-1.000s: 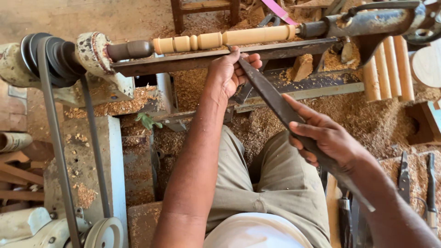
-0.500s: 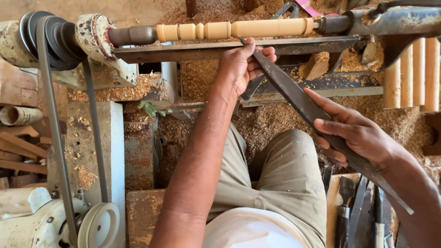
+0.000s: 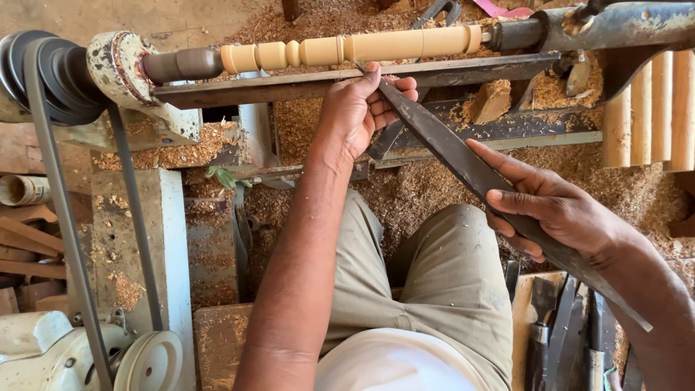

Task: The person uses a wood lathe and various woodturning chisels to shape a rotating piece of wood. They apply the tools at different angles to carve grooves and contours into the wood while it spins.

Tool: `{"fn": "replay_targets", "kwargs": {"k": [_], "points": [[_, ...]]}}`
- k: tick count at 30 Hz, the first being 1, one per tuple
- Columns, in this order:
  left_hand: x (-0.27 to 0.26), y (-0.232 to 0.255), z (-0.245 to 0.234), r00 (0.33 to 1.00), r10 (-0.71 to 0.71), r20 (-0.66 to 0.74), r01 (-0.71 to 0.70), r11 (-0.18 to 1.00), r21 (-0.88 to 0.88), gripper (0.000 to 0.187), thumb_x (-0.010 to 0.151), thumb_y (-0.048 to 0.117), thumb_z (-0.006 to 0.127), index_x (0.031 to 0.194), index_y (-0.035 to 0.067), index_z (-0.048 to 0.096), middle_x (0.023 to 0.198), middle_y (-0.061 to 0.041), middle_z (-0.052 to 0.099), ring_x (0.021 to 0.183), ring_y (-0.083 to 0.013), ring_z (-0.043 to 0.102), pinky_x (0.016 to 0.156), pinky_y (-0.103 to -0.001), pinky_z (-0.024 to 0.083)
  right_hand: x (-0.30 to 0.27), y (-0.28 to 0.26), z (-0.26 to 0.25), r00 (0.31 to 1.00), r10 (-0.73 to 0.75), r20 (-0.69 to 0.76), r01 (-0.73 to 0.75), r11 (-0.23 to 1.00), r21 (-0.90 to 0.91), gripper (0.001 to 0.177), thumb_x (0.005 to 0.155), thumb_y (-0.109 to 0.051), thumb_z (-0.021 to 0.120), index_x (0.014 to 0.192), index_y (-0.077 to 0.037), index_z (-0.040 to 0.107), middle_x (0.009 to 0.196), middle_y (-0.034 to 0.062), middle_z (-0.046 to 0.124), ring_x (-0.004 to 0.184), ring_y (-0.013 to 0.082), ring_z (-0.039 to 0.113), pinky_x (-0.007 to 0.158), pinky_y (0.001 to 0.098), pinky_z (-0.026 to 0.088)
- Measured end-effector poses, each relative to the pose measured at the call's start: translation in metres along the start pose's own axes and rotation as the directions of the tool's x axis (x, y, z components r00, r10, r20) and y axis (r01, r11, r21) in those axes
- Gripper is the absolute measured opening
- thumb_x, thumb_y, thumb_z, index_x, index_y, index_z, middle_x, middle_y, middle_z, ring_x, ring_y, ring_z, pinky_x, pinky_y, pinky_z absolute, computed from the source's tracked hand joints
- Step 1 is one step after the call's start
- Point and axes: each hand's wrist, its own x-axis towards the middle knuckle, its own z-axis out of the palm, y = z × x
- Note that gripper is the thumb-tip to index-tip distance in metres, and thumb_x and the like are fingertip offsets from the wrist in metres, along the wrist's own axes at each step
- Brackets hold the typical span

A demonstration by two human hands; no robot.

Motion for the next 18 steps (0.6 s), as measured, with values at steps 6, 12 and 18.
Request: {"fn": "replay_targets", "kwargs": {"k": [6,12,18], "points": [[0.002,0.003,-0.005,0.999,-0.032,0.028,0.032,0.999,-0.023,0.041,0.106,0.03,0.05,0.11,-0.009,0.063,0.105,-0.026,0.076,0.097,-0.0319,0.077,0.088,-0.047,0.066,0.003,0.0,0.001,1.0,0.016,-0.02,-0.017,1.0,-0.015,0.076,0.098,-0.019,0.054,0.166,-0.028,0.022,0.064,0.001,0.055,0.04,0.0061,0.047,0.033,0.0229,0.042],[-0.004,0.004,-0.004,0.999,-0.002,0.052,0.0,1.0,0.026,0.039,0.106,0.029,0.052,0.109,-0.008,0.065,0.104,-0.026,0.076,0.095,-0.0321,0.077,0.087,-0.047,0.066,-0.004,0.01,0.011,0.989,0.063,-0.137,-0.065,0.998,-0.012,0.073,0.101,-0.017,0.053,0.168,-0.03,0.025,0.069,0.0051,0.057,0.045,0.0094,0.05,0.035,0.0273,0.044],[-0.003,0.003,-0.006,1.0,-0.017,0.017,0.016,1.0,0.012,0.034,0.104,0.028,0.053,0.108,-0.004,0.063,0.102,-0.026,0.077,0.092,-0.0325,0.078,0.085,-0.047,0.067,-0.001,0.014,0.015,0.997,0.01,-0.079,-0.01,1.0,0.0,0.077,0.099,-0.021,0.055,0.169,-0.03,0.024,0.066,0.0037,0.056,0.042,0.0082,0.051,0.033,0.0253,0.043]]}}
